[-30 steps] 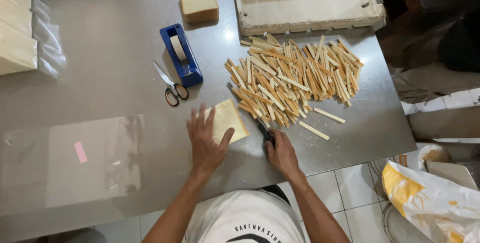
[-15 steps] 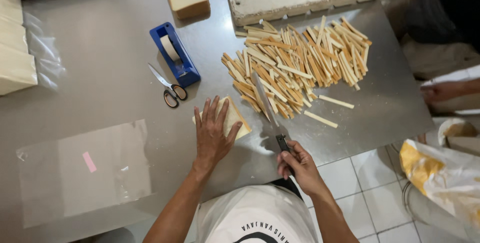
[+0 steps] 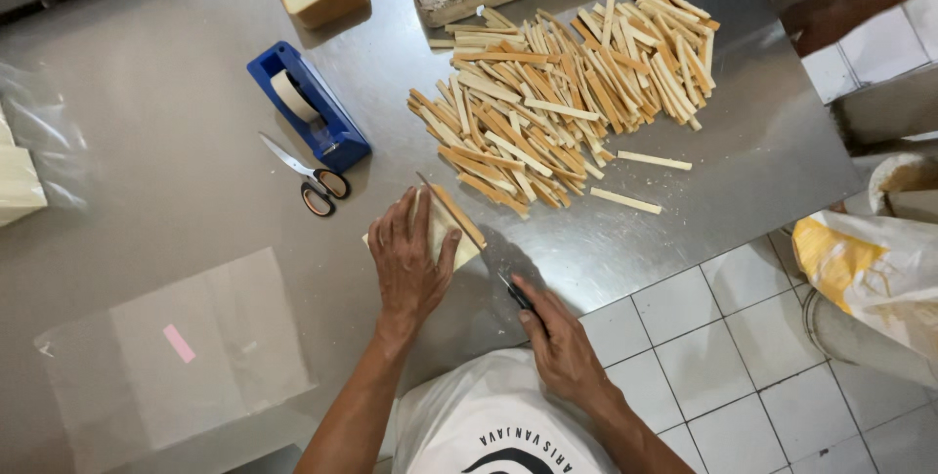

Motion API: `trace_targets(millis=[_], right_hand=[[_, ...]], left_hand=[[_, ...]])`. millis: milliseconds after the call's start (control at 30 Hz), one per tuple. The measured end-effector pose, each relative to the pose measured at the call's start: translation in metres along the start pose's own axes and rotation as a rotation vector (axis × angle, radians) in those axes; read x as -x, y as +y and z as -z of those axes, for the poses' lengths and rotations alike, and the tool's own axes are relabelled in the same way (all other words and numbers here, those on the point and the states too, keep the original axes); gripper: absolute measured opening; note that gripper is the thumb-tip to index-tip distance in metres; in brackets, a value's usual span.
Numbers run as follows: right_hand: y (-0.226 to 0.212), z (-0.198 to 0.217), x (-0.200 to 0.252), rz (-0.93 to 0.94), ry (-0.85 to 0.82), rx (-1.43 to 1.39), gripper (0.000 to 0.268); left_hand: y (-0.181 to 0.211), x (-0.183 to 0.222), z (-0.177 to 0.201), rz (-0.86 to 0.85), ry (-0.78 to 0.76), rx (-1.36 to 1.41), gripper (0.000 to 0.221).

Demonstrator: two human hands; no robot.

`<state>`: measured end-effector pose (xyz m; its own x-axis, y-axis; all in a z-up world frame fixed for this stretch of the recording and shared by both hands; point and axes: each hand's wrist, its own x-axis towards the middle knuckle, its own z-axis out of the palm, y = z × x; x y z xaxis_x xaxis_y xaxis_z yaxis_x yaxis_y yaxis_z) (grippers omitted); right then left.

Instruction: The person cuts the crusts off a slice of bread with a knife, places the bread into a plastic bag, and folds the bag.

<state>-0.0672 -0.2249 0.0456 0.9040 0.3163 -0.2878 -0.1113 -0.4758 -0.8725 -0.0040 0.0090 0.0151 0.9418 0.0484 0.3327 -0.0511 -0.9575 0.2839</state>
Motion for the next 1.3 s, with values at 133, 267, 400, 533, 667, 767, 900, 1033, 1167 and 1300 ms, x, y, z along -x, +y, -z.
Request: trace_targets(millis=[133, 267, 400, 533, 667, 767, 900, 1033, 1167, 1300], right_hand=[[-0.006, -0.003, 0.000, -0.036, -0.033, 0.024, 0.053], [-0.004, -0.008, -0.002, -0.050, -0.035, 0.062, 0.053], [0.001, -0.012, 0.000, -0.038, -0.017, 0.083, 0.052], [-0.001, -0.011, -0.002, -0.134, -0.048, 0.087, 0.053], [0.004, -0.013, 0.000, -0.137, -0.053, 0.085, 0.053], [-0.001, -0.010, 0.000, -0.086, -0.034, 0.089, 0.054], [0.005, -0.013, -0.002, 0.009, 0.013, 0.096, 0.054], [0.007, -0.017, -0.005, -0.012, 0.009, 0.093, 0.055], [0.013, -0.022, -0.009, 0.010, 0.027, 0.115, 0.054], [0.007, -0.021, -0.013, 0.055, 0.037, 0.142, 0.054]], left_hand=[[-0.001, 0.002, -0.002, -0.014, 0.002, -0.051, 0.065], [0.000, -0.001, -0.001, 0.000, -0.008, -0.038, 0.062], [0.000, -0.001, 0.000, 0.017, -0.038, -0.030, 0.060], [0.000, 0.000, -0.002, 0.008, -0.032, -0.040, 0.071], [0.000, 0.003, 0.001, 0.018, -0.032, -0.035, 0.072], [-0.001, 0.002, 0.000, 0.014, -0.033, -0.044, 0.069], [0.000, -0.002, 0.002, 0.012, -0.038, -0.024, 0.060], [0.000, -0.001, 0.001, 0.004, -0.029, -0.040, 0.060], [0.000, -0.003, 0.004, -0.002, -0.034, -0.037, 0.057], [-0.001, -0.002, 0.001, -0.004, -0.020, -0.060, 0.058]])
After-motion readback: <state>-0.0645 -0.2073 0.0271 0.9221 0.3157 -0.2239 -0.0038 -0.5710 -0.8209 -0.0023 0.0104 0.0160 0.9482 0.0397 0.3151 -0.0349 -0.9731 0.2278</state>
